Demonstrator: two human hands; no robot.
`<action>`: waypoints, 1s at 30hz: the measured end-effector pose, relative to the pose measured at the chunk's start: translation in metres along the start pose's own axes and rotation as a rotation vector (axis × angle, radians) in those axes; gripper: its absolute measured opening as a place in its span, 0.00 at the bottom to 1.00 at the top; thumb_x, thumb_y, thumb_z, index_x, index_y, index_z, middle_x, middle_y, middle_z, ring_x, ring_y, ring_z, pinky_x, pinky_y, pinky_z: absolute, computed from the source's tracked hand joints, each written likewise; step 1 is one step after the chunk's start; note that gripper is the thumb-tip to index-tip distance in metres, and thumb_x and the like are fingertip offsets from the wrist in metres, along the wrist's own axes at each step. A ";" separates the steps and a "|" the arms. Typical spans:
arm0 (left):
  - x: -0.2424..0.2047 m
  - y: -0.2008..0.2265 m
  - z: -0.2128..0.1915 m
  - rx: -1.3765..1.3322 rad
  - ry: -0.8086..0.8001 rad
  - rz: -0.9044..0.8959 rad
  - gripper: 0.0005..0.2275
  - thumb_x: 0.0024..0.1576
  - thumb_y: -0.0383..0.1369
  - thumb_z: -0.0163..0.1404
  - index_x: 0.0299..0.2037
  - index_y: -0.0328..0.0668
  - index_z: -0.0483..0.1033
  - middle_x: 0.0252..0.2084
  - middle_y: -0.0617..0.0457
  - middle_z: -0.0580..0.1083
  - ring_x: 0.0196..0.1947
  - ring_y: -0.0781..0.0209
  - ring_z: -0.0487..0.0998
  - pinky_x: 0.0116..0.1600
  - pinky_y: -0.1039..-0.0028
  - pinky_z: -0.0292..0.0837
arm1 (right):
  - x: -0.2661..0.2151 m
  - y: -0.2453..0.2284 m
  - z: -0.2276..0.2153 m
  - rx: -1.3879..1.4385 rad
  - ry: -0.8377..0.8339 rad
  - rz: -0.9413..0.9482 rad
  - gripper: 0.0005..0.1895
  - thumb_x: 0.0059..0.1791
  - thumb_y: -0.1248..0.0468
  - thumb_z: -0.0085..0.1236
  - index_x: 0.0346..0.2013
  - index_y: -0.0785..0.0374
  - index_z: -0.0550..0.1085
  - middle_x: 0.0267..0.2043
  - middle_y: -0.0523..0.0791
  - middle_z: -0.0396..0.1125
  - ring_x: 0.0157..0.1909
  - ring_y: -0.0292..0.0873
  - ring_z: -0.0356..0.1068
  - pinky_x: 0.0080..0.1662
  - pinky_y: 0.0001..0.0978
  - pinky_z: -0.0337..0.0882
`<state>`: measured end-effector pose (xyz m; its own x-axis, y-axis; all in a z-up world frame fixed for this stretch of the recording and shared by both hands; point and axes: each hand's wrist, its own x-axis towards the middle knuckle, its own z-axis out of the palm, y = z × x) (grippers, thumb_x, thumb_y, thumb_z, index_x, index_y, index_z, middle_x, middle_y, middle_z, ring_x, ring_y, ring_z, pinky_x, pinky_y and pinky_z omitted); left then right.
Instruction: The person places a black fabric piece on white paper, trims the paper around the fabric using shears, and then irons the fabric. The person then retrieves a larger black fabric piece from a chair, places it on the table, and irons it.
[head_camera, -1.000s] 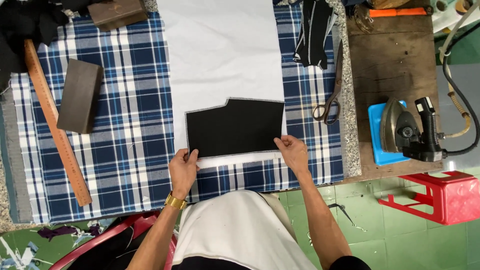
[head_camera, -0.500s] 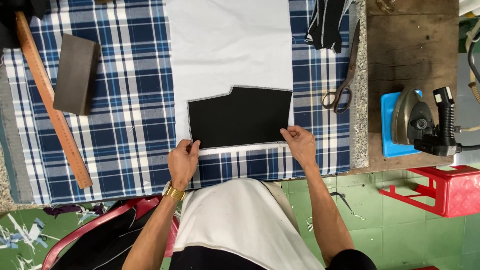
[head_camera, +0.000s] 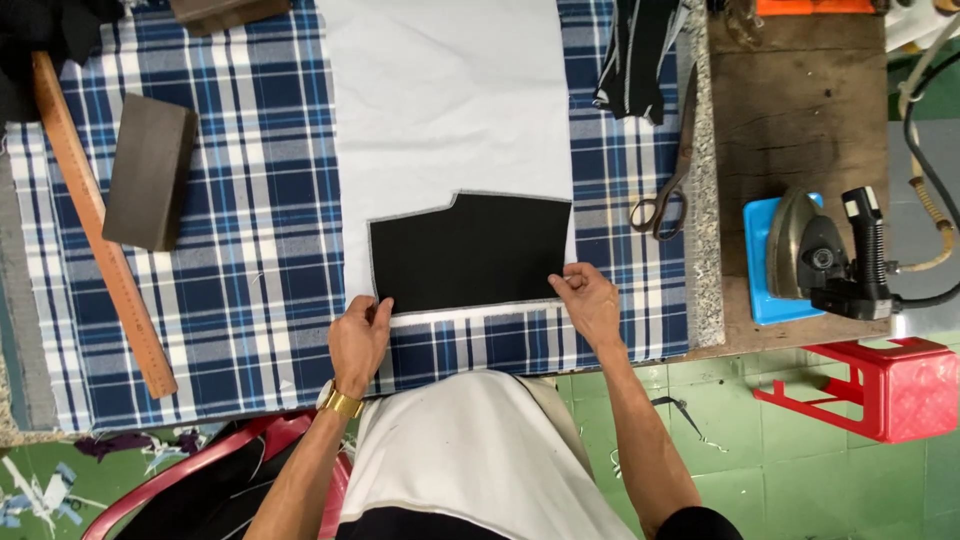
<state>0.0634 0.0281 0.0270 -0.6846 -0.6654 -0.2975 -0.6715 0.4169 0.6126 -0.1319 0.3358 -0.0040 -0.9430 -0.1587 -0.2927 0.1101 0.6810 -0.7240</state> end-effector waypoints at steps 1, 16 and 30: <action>0.001 0.000 0.001 -0.002 0.002 0.005 0.11 0.63 0.37 0.55 0.37 0.35 0.80 0.21 0.45 0.77 0.27 0.41 0.82 0.30 0.62 0.72 | 0.000 0.000 -0.001 0.001 0.005 -0.003 0.12 0.45 0.59 0.73 0.38 0.62 0.81 0.26 0.44 0.73 0.28 0.41 0.72 0.34 0.35 0.72; -0.004 0.004 -0.006 -0.015 0.025 -0.085 0.12 0.62 0.41 0.55 0.44 0.39 0.79 0.27 0.45 0.80 0.34 0.38 0.83 0.38 0.55 0.76 | -0.003 -0.011 -0.009 0.021 -0.020 -0.036 0.17 0.50 0.55 0.69 0.45 0.61 0.75 0.28 0.46 0.75 0.29 0.43 0.74 0.36 0.38 0.72; -0.016 -0.014 -0.029 0.272 0.300 0.401 0.09 0.64 0.38 0.52 0.46 0.45 0.81 0.39 0.49 0.78 0.45 0.55 0.78 0.52 0.69 0.71 | 0.089 0.026 -0.074 -0.484 0.379 -0.517 0.13 0.52 0.73 0.64 0.51 0.66 0.75 0.53 0.50 0.62 0.48 0.52 0.71 0.47 0.43 0.74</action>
<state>0.0918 0.0149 0.0446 -0.8170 -0.5527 0.1645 -0.4520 0.7909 0.4125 -0.2359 0.3922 -0.0025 -0.8893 -0.3446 0.3007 -0.4365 0.8356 -0.3334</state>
